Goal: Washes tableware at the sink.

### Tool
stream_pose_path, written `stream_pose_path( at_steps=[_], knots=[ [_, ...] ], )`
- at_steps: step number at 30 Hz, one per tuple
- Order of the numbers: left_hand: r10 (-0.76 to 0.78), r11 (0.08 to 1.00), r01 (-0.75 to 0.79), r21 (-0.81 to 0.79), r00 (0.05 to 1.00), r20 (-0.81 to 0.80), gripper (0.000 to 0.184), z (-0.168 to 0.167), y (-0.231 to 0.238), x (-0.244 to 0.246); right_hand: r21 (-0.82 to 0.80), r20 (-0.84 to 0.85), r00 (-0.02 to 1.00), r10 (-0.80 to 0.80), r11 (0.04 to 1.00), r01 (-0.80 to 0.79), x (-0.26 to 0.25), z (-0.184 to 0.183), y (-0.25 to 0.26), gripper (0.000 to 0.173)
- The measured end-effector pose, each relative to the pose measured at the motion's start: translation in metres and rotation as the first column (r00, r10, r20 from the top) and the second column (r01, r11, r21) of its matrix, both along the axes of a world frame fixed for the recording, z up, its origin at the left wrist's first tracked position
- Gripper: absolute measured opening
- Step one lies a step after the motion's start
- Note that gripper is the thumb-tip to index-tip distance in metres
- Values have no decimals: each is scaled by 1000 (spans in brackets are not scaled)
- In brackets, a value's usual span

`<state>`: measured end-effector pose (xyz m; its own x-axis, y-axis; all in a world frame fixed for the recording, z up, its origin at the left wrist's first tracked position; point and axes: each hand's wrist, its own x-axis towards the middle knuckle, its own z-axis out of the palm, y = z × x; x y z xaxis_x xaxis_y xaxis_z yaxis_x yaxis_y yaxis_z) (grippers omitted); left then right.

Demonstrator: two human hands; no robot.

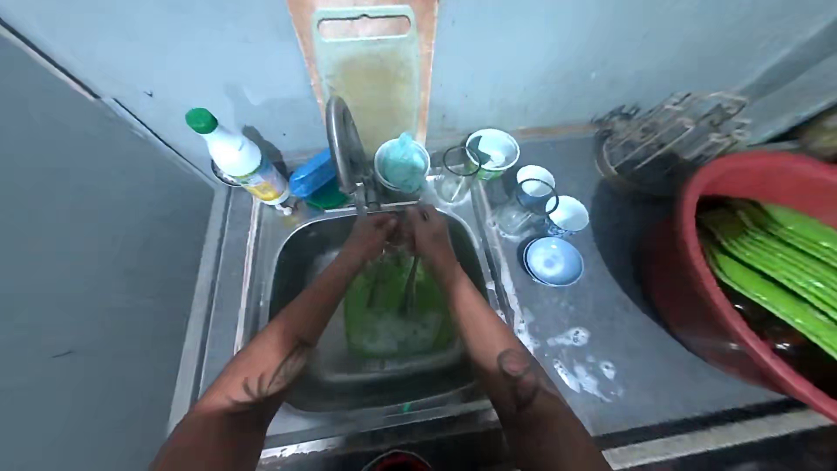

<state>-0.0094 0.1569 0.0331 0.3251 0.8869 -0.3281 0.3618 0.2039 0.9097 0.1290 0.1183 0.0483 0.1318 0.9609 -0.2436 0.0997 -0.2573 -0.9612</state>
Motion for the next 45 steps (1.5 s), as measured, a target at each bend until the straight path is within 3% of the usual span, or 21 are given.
stream_pose_path(
  at_steps=[2,4,7,9,11,13,14,16,17,19,22,25,27,29,32,34,36,39,41,45],
  knots=[
    [18,999,-16,-50,999,44,28,0,1,-1,55,-97,991,89,995,-84,1,-2,-4,42],
    [110,992,-97,-82,978,176,16,-5,-5,-1,159,-51,981,185,972,-175,-7,-5,-6,43],
    [244,949,-134,-286,884,398,25,-15,-12,-12,135,71,967,243,959,-251,-26,12,12,38],
    [368,884,-195,-425,850,377,33,-8,-18,-11,102,236,939,251,954,-281,-35,16,22,40],
    [429,849,-258,-461,846,316,36,0,-23,-10,88,411,882,232,952,-292,-40,8,31,41],
    [448,841,-289,-457,845,291,39,6,-26,-10,93,461,874,154,971,-220,-40,-10,39,48],
    [442,848,-280,-449,842,310,44,5,-27,-10,82,400,910,111,984,-156,-39,-19,39,55],
    [431,865,-263,-428,826,364,33,1,-25,-12,6,57,996,62,998,-62,-40,-36,29,64],
    [423,875,-261,-407,821,384,25,0,-23,-11,-37,-135,989,55,997,-60,-42,-43,16,65],
    [406,893,-273,-358,833,376,23,4,-22,-5,-88,-472,872,129,977,-193,-42,-50,-5,70],
    [294,928,-211,-307,921,257,39,11,-16,0,-125,-525,832,179,951,-284,-30,-58,-23,46],
    [109,956,-45,-290,972,210,32,19,-8,3,-174,-443,862,244,921,-350,-12,-58,-25,30],
    [68,960,-14,-281,981,183,20,26,-3,5,-183,-332,887,320,901,-394,-6,-55,-20,21],
    [50,974,-27,-226,994,100,27,26,4,7,-170,-193,894,405,883,-437,-7,-51,-12,33],
    [112,988,-109,-111,993,24,35,29,5,11,-121,-71,935,348,927,-355,-21,-38,1,61],
    [109,993,-110,38,994,32,24,28,-1,9,-24,-32,969,245,969,-245,-31,-30,8,49],
    [99,978,-100,181,995,15,26,27,-7,1,18,60,972,225,974,-226,-44,-32,21,35],
    [215,934,-213,286,976,24,25,33,-14,-17,20,224,928,298,951,-310,-60,-30,26,37],
    [296,913,-322,249,945,135,24,41,-15,-39,7,361,854,376,914,-405,-63,-27,20,45],
    [391,870,-477,127,822,414,20,45,-12,-81,-144,525,667,529,827,-543,-70,-29,14,33]
  ],
)
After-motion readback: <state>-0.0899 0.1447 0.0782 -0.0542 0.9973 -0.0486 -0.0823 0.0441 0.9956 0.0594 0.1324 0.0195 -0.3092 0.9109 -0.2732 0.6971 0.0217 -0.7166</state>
